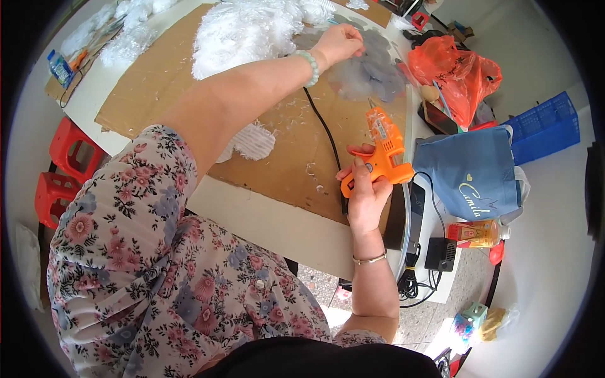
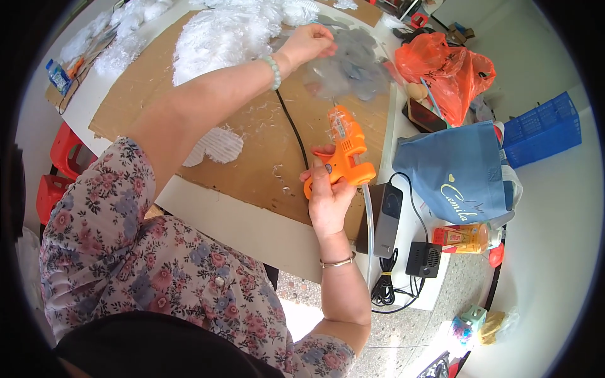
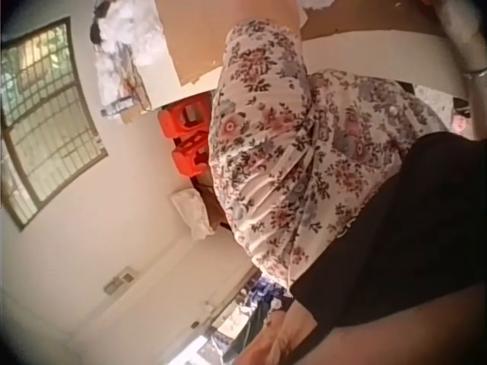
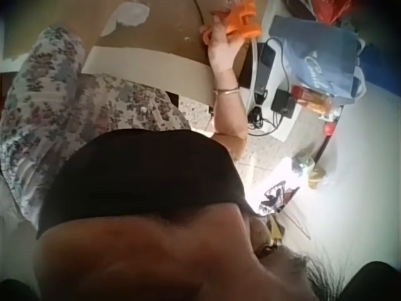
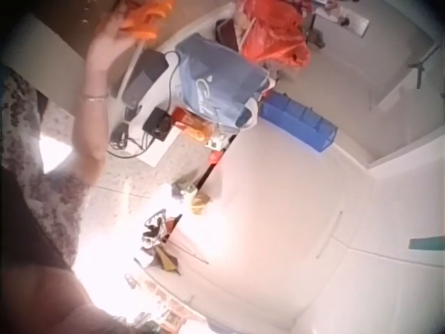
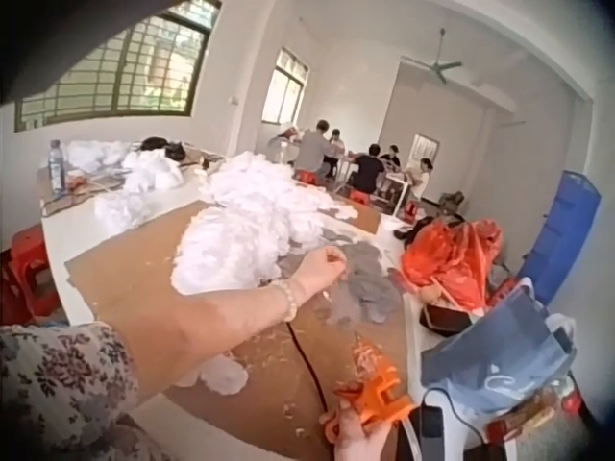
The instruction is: Using a hot glue gun to attach white fluffy stuffing to a base.
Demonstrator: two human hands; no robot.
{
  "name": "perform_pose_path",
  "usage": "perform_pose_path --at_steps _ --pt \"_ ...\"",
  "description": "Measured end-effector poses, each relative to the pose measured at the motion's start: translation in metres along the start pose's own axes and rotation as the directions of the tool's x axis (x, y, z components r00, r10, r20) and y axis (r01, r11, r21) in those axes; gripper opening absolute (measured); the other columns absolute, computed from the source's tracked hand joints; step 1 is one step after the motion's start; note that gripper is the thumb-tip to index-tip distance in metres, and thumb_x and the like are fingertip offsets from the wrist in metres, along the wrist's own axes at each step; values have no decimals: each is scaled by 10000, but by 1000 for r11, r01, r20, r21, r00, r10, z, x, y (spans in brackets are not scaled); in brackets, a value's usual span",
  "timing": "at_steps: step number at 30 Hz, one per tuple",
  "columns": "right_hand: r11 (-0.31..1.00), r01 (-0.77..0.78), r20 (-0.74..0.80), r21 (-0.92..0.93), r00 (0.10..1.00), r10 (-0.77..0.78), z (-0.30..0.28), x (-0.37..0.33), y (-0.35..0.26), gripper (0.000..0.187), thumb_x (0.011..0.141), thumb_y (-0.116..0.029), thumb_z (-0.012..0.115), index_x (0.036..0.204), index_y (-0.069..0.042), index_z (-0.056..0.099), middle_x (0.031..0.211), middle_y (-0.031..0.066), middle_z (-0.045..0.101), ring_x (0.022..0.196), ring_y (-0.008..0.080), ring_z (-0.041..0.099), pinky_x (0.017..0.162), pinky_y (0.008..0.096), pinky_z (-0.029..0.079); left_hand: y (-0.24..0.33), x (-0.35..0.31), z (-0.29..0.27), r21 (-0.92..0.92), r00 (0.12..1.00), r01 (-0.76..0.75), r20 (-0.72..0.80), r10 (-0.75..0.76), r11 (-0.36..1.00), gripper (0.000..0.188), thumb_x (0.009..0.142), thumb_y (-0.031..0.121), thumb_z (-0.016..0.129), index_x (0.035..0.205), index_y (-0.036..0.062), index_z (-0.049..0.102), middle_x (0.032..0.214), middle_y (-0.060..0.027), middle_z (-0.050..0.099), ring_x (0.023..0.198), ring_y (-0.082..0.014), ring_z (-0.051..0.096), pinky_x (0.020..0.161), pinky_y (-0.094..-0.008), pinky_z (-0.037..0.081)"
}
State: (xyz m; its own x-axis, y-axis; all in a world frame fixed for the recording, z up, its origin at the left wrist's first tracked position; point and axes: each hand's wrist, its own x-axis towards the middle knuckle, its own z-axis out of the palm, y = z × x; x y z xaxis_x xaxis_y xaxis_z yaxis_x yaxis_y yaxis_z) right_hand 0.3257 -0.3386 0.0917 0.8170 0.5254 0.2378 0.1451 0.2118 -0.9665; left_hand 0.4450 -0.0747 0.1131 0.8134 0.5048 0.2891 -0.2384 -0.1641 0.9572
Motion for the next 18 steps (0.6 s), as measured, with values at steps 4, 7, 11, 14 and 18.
perform_pose_path --at_steps 4,7,11,14,18 --pt "999 -25 1 -24 1000 25 -5 -3 5 254 907 -99 497 1126 31 478 1054 151 596 629 133 562 621 291 490 13 -14 5 -123 996 85 32 -81 989 163 916 122 484 1052 37 511 934 -115 640 756 -203 665 655 -274 537" --pt "998 -52 -7 -36 999 52 -3 -7 20 262 911 -105 491 1134 33 478 1062 151 594 627 133 563 622 284 485 1 -23 1 -132 993 120 -1 -121 984 162 914 121 501 1049 33 519 927 -113 631 736 -200 652 606 -278 534" --pt "997 -47 -21 -60 999 46 10 -11 35 258 905 -109 505 1122 29 494 1043 151 610 609 131 563 600 265 464 -12 -32 -25 -153 990 90 -92 -105 984 234 868 56 541 1102 47 531 882 -99 625 688 -175 634 505 -283 511" --pt "994 -30 -80 -107 997 21 16 -19 47 260 891 -126 525 1105 23 511 1024 160 628 590 129 564 582 249 442 15 -48 -26 -43 953 91 -286 -100 995 148 855 92 595 963 0 636 806 -79 643 599 -103 581 525 -255 467" --pt "984 -10 -71 -179 997 -3 23 -35 64 288 880 -144 534 1106 33 512 1025 191 624 588 131 561 606 254 449 17 -101 -111 262 917 -396 60 395 880 173 837 59 605 989 -21 624 819 -98 662 560 -116 591 486 -249 470"
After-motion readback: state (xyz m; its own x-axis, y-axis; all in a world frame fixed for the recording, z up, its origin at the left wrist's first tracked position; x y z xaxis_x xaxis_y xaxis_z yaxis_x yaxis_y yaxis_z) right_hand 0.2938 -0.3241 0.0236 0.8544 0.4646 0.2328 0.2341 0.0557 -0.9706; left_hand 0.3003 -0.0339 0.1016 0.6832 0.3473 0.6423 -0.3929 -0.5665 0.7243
